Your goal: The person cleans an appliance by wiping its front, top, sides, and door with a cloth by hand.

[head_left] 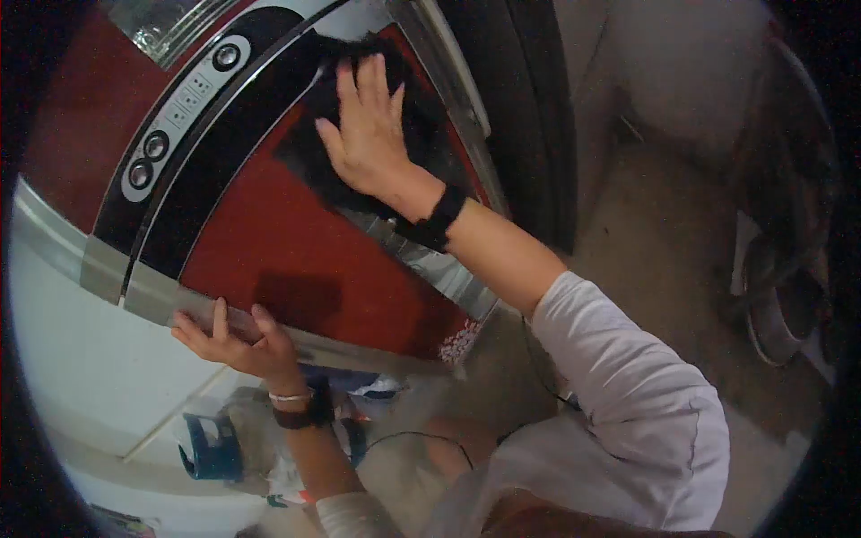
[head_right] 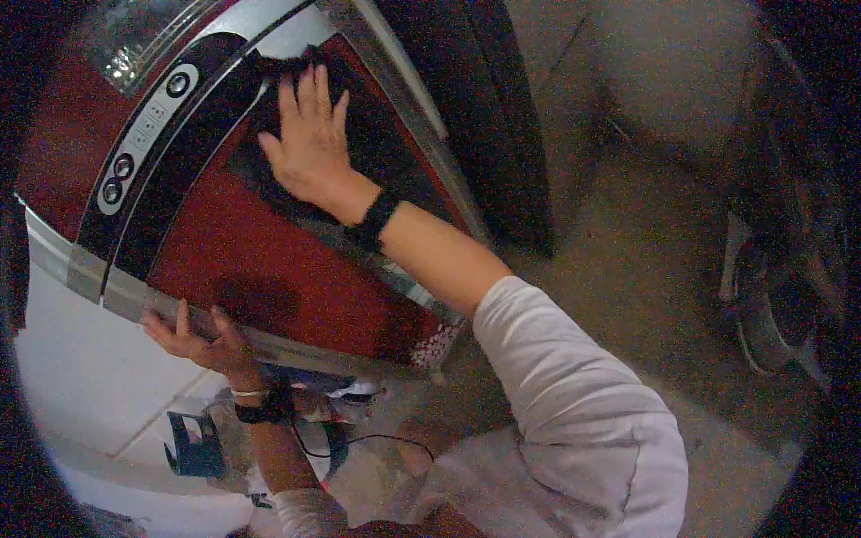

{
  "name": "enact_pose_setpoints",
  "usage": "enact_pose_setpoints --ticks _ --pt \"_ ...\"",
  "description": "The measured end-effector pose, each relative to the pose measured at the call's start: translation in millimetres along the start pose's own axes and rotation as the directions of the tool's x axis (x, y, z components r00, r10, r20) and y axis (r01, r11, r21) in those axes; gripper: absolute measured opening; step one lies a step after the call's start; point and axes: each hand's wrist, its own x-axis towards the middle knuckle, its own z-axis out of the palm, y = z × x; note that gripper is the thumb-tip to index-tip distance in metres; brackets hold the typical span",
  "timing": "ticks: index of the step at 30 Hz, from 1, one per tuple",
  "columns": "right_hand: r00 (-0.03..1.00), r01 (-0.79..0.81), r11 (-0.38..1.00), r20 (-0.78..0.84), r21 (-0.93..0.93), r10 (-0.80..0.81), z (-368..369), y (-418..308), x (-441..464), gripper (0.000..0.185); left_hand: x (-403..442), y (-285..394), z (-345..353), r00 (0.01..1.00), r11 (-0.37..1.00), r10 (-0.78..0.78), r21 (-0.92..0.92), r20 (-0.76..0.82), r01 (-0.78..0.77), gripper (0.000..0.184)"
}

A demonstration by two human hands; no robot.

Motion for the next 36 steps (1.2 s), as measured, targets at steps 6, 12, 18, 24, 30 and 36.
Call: enact_pose_setpoints --ticks 6,12,18,24,30,36 --pt "0.941 -0.273 0.962 0.202 -0.014 0.27 -7.2 45.0 -103.7 0.066 -0.8 -1.9 1.3 1.0 0.998 -0.023 -0.063 -0.018 0.021 0.034" --pt "0.961 -0.181 0.983 0.214 0.007 0.176 -22.5 73.2 -141.7 0.061 3.4 2.8 -0.7 1.0 1.0 -0.005 0.014 0.002 0.005 0.034" --pt "0.997 -0.081 0.995 -0.013 -0.052 0.08 -26.2 43.7 -37.8 0.054 3.3 1.7 0.7 0.998 1.0 0.024 -0.017 -0.055 -0.025 0.032" --pt "0.976 0.05 0.992 0.214 -0.113 -0.025 -34.0 47.9 -80.5 0.057 2.2 3.7 -1.5 0.999 0.999 -0.004 -0.032 -0.042 0.002 0.033" --pt "1.0 -0.003 0.992 0.014 -0.129 0.005 -32.8 48.6 -37.3 0.055 0.8 0.8 -0.8 0.999 0.997 -0.019 -0.071 -0.037 0.017 0.033" --pt "0.988 0.105 0.983 0.129 -0.151 -0.085 -40.5 51.9 -61.4 0.056 0.7 3.3 -3.1 0.999 0.999 -0.035 -0.014 0.011 0.035 0.035"
